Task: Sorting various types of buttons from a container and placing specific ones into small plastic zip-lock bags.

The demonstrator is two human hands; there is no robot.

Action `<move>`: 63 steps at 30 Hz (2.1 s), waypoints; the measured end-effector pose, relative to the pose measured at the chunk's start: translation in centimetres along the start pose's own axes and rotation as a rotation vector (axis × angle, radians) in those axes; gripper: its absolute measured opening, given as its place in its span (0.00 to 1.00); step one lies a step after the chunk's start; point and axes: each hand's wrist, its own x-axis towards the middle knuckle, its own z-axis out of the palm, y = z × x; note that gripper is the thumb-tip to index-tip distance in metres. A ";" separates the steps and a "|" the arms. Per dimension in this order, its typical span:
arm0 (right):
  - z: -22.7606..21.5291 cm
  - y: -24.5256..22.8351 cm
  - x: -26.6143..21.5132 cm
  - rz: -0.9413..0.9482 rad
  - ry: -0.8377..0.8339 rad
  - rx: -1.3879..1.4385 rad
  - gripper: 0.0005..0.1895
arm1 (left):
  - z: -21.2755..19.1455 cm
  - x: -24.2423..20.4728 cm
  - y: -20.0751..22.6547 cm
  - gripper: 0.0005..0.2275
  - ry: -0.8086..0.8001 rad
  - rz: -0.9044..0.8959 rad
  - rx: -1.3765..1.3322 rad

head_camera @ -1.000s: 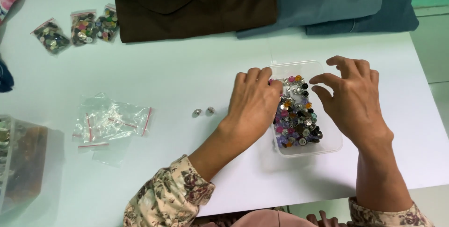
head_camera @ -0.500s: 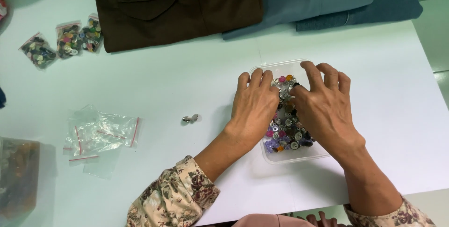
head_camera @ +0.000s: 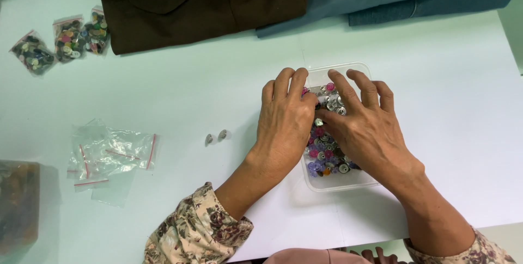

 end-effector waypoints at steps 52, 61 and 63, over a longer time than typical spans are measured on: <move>-1.3 -12.9 -0.1 -0.302 0.122 0.888 0.09 | -11.9 -9.5 -10.8 0.08 -0.821 -0.849 -0.460; 4.0 -15.2 1.7 -0.162 0.001 0.920 0.09 | -10.2 -11.7 -11.9 0.06 -0.639 -0.795 -0.416; 5.0 -14.8 2.7 0.001 0.120 0.769 0.04 | -10.7 -11.4 -12.2 0.07 -0.619 -0.660 -0.430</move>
